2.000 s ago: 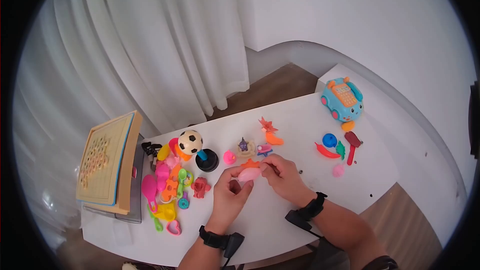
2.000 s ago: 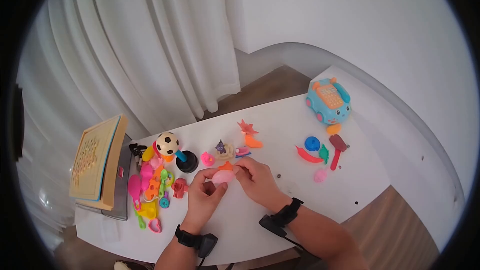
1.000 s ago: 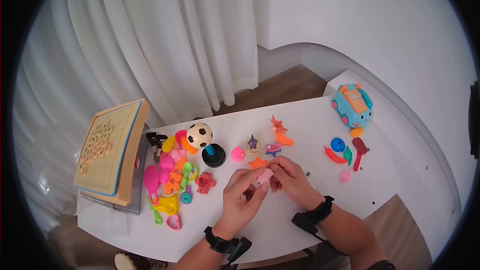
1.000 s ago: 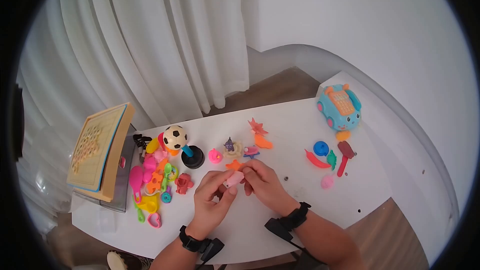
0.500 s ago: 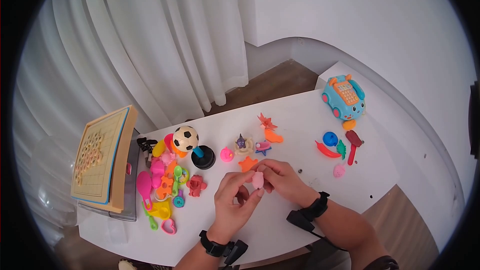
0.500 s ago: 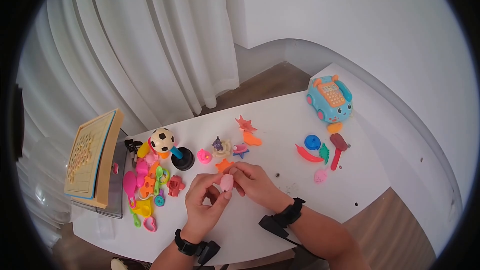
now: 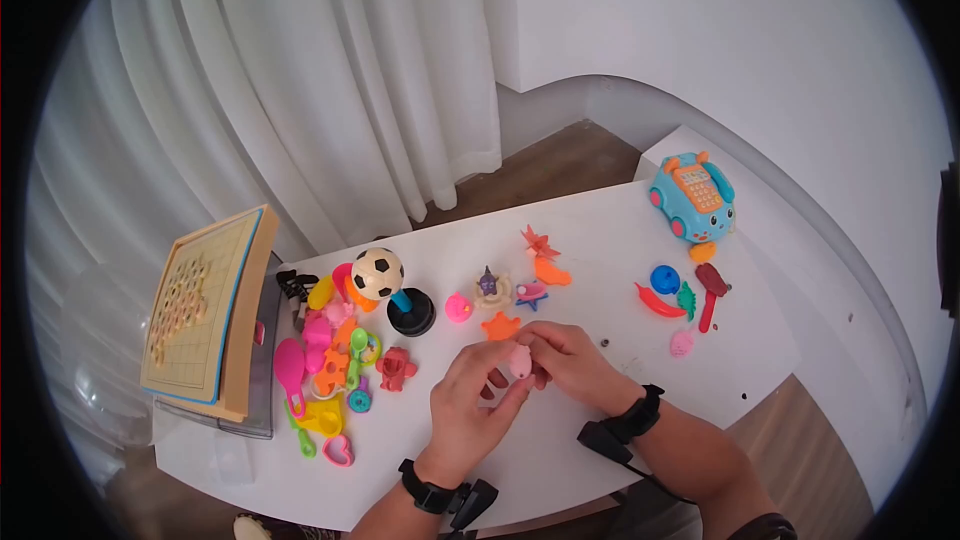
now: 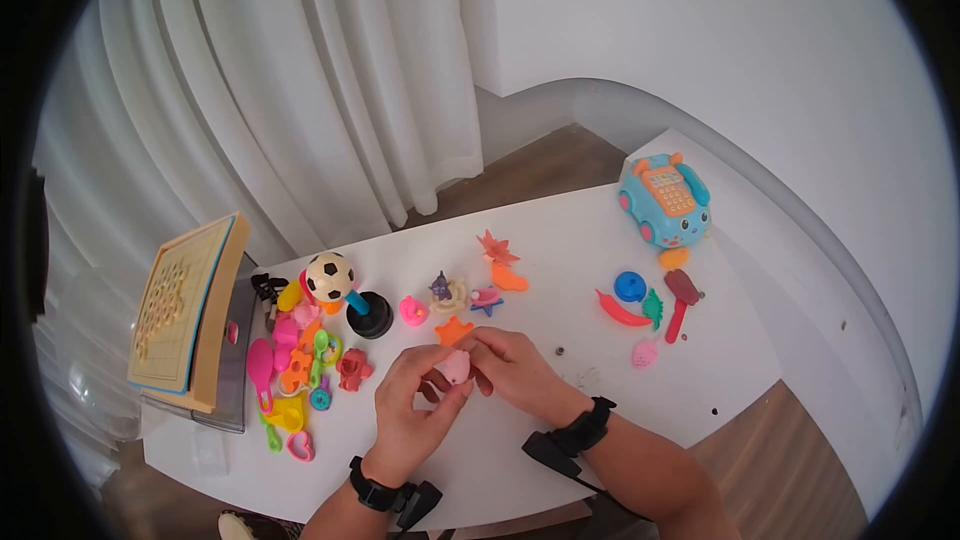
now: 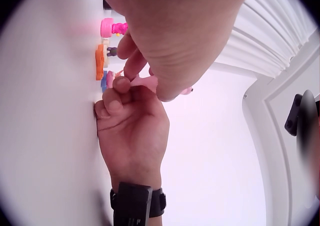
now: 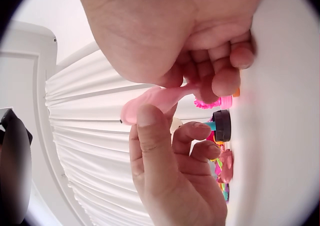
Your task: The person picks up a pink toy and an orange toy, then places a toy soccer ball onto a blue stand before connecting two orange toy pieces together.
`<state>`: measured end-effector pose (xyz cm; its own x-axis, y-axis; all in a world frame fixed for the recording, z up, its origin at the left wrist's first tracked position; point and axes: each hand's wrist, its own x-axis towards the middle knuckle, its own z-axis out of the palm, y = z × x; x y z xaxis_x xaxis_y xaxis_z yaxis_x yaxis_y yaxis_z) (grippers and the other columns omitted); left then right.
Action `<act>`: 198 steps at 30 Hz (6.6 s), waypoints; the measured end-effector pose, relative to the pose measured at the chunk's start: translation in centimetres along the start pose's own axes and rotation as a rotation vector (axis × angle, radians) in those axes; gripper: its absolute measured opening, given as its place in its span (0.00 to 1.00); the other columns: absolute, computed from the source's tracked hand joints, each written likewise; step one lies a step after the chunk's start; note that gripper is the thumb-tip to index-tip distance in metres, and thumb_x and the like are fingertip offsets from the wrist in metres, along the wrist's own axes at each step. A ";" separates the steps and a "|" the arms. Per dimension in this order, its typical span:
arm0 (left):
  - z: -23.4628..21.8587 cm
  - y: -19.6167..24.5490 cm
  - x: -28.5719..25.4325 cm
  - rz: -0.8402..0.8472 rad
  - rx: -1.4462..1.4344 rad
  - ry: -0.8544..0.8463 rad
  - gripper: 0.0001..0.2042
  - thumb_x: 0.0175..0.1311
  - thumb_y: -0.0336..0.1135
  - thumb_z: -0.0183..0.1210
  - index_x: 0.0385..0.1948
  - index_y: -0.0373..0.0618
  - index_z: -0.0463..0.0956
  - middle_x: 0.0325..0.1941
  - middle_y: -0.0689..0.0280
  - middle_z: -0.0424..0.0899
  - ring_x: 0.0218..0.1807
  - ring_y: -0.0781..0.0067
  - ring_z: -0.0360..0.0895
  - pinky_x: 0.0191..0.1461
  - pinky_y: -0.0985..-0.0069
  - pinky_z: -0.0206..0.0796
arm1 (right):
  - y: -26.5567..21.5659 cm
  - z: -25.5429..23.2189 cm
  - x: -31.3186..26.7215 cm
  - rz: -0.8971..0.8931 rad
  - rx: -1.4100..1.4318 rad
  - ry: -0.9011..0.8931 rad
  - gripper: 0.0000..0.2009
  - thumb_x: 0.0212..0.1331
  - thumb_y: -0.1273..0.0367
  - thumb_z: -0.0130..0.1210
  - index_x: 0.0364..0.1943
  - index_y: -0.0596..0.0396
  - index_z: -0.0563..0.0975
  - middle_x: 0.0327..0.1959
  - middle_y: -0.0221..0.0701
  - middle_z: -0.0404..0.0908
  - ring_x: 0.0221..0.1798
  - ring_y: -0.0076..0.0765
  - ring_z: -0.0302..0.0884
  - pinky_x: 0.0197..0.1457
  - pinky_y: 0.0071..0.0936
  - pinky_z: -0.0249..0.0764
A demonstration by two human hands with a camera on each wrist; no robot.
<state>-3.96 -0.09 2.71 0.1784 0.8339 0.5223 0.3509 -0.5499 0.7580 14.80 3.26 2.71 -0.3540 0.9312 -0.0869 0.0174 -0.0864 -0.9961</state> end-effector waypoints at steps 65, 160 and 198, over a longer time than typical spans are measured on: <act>-0.6 -0.8 0.1 -0.358 0.025 0.100 0.19 0.60 0.34 0.75 0.49 0.42 0.79 0.33 0.69 0.80 0.26 0.82 0.71 0.31 0.80 0.67 | -0.3 -1.2 0.0 -0.080 -0.197 0.029 0.12 0.75 0.62 0.62 0.45 0.59 0.82 0.29 0.23 0.80 0.28 0.16 0.75 0.33 0.18 0.72; -2.2 -1.3 0.5 -0.225 0.427 -0.166 0.16 0.61 0.34 0.72 0.48 0.45 0.78 0.48 0.64 0.82 0.38 0.63 0.86 0.39 0.67 0.78 | 1.3 -0.7 0.4 -0.406 -0.829 0.146 0.06 0.63 0.68 0.65 0.42 0.48 0.81 0.35 0.29 0.82 0.35 0.38 0.84 0.39 0.36 0.79; -2.1 -2.0 0.2 -0.204 0.420 -0.182 0.16 0.62 0.32 0.71 0.49 0.45 0.79 0.49 0.63 0.81 0.37 0.62 0.85 0.39 0.66 0.77 | 1.9 -0.9 0.7 -0.453 -0.807 0.164 0.05 0.64 0.69 0.65 0.41 0.50 0.83 0.34 0.30 0.82 0.32 0.36 0.83 0.38 0.33 0.78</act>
<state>-6.57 1.08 2.10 0.2117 0.9379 0.2747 0.7287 -0.3388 0.5952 15.43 4.03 0.77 -0.3509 0.8595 0.3717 0.5748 0.5110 -0.6392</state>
